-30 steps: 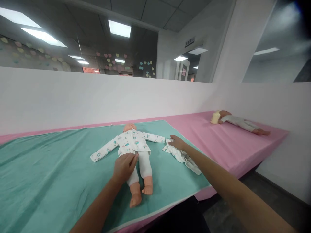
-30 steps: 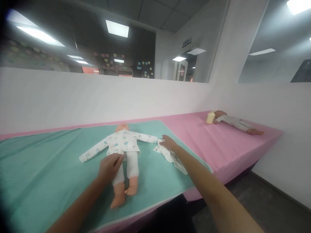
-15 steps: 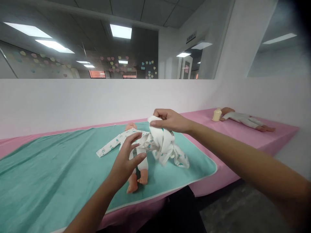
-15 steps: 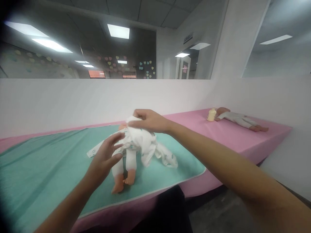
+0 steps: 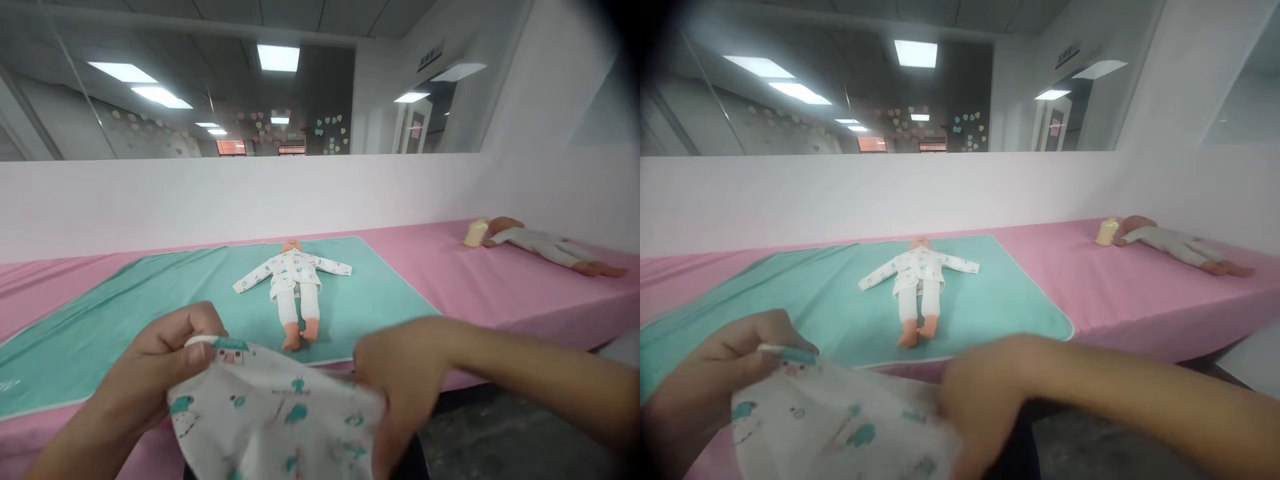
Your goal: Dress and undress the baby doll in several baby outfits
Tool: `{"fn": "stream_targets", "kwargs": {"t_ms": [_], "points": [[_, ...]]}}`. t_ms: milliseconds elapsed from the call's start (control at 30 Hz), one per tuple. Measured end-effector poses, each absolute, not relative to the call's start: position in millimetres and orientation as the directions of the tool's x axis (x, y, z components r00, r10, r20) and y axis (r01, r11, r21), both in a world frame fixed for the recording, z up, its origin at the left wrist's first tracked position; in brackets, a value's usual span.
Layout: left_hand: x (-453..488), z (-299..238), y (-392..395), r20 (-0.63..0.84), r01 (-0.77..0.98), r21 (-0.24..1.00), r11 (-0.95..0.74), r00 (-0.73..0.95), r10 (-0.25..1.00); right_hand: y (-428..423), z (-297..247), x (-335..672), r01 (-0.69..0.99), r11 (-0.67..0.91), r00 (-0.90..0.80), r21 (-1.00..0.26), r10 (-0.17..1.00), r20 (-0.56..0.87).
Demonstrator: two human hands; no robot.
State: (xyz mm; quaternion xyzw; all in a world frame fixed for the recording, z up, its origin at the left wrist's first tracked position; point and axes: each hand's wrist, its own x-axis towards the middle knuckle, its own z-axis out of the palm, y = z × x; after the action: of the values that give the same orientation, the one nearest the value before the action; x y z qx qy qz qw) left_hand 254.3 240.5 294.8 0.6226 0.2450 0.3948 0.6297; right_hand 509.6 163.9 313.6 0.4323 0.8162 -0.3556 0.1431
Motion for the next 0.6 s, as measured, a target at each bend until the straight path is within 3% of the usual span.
{"fn": "stream_targets", "kwargs": {"t_ms": [33, 67, 133, 200, 300, 367, 433, 533, 600], "points": [[246.8, 285.7, 241.7, 0.178, -0.151, 0.983, -0.109, 0.603, 0.778, 155.2, 301.0, 499.1, 0.836, 0.419, -0.544, -0.354, 0.554, -0.630], [240.2, 276.0, 244.6, 0.169, -0.115, 0.986, -0.124, 0.638, 0.751, 148.2, 289.7, 490.6, 0.816, 0.494, -0.558, -0.301, 0.537, -0.632], [230.3, 257.4, 252.6, 0.154, -0.069, 0.987, -0.146, 0.671, 0.725, 142.2, 273.4, 482.7, 0.763, 0.595, -0.629, -0.254, 0.593, -0.503], [226.3, 243.7, 257.7, 0.155, -0.018, 0.983, -0.183, 0.622, 0.767, 148.9, 267.3, 487.2, 0.778, 0.566, -0.629, -0.273, 0.701, -0.337], [236.1, 235.9, 250.6, 0.191, 0.176, 0.924, -0.339, 0.556, 0.809, 173.3, 271.2, 497.8, 0.813, 0.391, -0.534, -0.432, 0.796, -0.285], [250.9, 237.3, 239.3, 0.222, 0.298, 0.818, -0.492, 0.626, 0.748, 187.8, 275.4, 491.9, 0.772, 0.308, -0.536, -0.556, 0.785, -0.310], [264.4, 241.1, 230.3, 0.265, 0.291, 0.750, -0.595, 0.691, 0.672, 196.3, 276.5, 474.4, 0.704, 0.247, -0.577, -0.666, 0.746, -0.333], [265.7, 244.7, 230.2, 0.278, 0.228, 0.804, -0.549, 0.672, 0.687, 200.8, 274.2, 450.3, 0.598, 0.155, -0.623, -0.786, 0.707, -0.335], [251.0, 242.0, 237.9, 0.157, 0.204, 0.888, -0.411, 0.705, 0.691, 202.9, 274.4, 449.9, 0.500, 0.082, -0.616, -0.862, 0.733, -0.288]]}}
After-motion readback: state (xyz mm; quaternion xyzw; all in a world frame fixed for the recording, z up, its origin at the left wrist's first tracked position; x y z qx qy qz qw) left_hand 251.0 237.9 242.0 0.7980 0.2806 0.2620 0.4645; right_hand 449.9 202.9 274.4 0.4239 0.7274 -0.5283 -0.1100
